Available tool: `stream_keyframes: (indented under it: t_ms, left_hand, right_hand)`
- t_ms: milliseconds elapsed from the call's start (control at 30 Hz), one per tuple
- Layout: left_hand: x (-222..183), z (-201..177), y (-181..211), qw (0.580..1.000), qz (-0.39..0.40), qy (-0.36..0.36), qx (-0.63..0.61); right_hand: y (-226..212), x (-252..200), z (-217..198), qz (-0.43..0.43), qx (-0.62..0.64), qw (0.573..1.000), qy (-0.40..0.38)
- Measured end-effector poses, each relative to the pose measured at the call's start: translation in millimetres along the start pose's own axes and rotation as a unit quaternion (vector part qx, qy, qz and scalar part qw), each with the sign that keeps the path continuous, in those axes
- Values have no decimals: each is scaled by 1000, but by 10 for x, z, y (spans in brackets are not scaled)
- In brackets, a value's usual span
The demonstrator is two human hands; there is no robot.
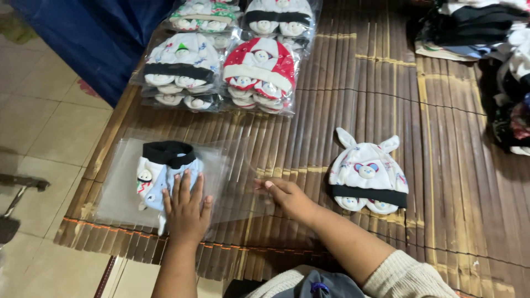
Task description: Fold baby hats and place them into individual plastic bags for packaging.
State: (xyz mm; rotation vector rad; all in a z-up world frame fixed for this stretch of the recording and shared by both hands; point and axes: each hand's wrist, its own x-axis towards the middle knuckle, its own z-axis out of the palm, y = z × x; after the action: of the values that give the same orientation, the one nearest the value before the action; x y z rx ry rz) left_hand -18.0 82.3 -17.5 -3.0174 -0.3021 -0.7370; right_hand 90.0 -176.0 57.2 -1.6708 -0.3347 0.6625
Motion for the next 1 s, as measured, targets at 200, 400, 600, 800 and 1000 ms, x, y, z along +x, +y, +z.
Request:
stream_keyframes:
  t_ms: [200,400,600,800,1000]
  left_hand:
    - [72,-101,250,996,-17,-72,-43]
    - [26,10,665,995,-32,-81,-40]
    - [115,83,666,982,-73,-175,-17]
    - [147,182,452,985,-94,-142,-10]
    - [143,249,400,990,-93,-110,-2]
  right_hand:
    - [503,-46,-423,7,106,994,39]
    - [654,-277,-676,-7,62,994,90]
    - [834,-410,-863,-36,175,980,84]
    - [750,-603,-1014,-10,86,993,82]
    - [507,-804,-1029,61,5,996,67]
